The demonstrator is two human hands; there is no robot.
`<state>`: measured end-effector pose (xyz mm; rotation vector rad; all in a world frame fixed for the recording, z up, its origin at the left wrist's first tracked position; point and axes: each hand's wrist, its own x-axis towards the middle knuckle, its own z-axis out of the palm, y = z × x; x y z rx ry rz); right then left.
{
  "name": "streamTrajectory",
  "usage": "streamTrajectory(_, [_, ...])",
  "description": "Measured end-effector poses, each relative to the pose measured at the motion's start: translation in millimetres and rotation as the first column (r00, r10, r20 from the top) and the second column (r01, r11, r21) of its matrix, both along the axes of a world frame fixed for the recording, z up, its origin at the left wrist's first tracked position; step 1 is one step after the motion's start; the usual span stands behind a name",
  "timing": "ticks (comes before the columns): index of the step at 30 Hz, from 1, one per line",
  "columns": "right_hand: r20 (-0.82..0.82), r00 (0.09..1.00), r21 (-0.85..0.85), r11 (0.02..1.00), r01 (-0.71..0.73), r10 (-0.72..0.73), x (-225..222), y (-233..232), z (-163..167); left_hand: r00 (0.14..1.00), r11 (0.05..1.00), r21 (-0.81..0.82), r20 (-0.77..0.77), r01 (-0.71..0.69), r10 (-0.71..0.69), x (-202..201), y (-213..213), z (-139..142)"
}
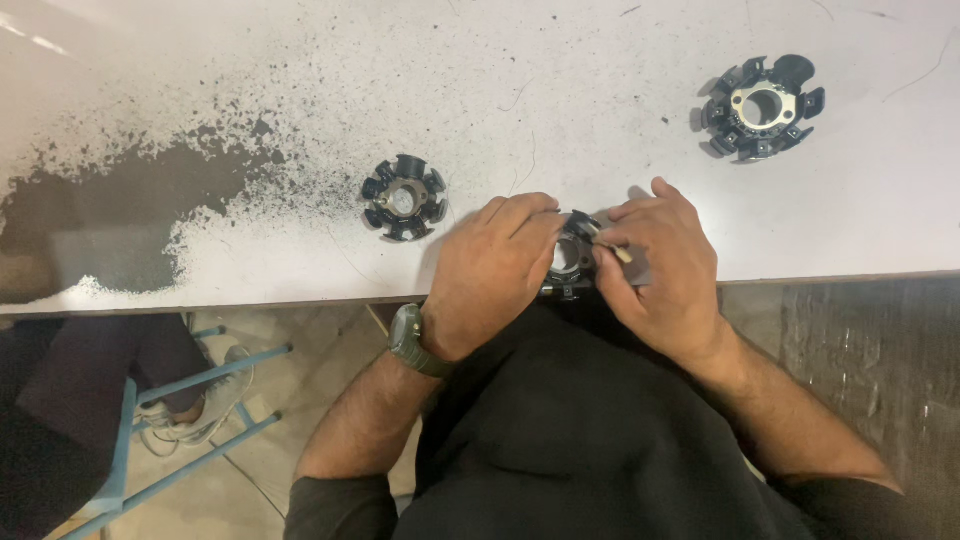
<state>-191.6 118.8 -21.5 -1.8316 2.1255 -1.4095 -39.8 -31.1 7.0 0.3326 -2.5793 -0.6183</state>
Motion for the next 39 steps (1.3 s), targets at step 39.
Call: streamTrajectory(39, [-0.147, 0.989, -0.043, 0.999, -0.024, 0.018, 22.4, -6.5, -17.0, 0.991, 0.991, 0.100, -0.088, -0.088, 0.097, 24.0, 11.8, -32.8])
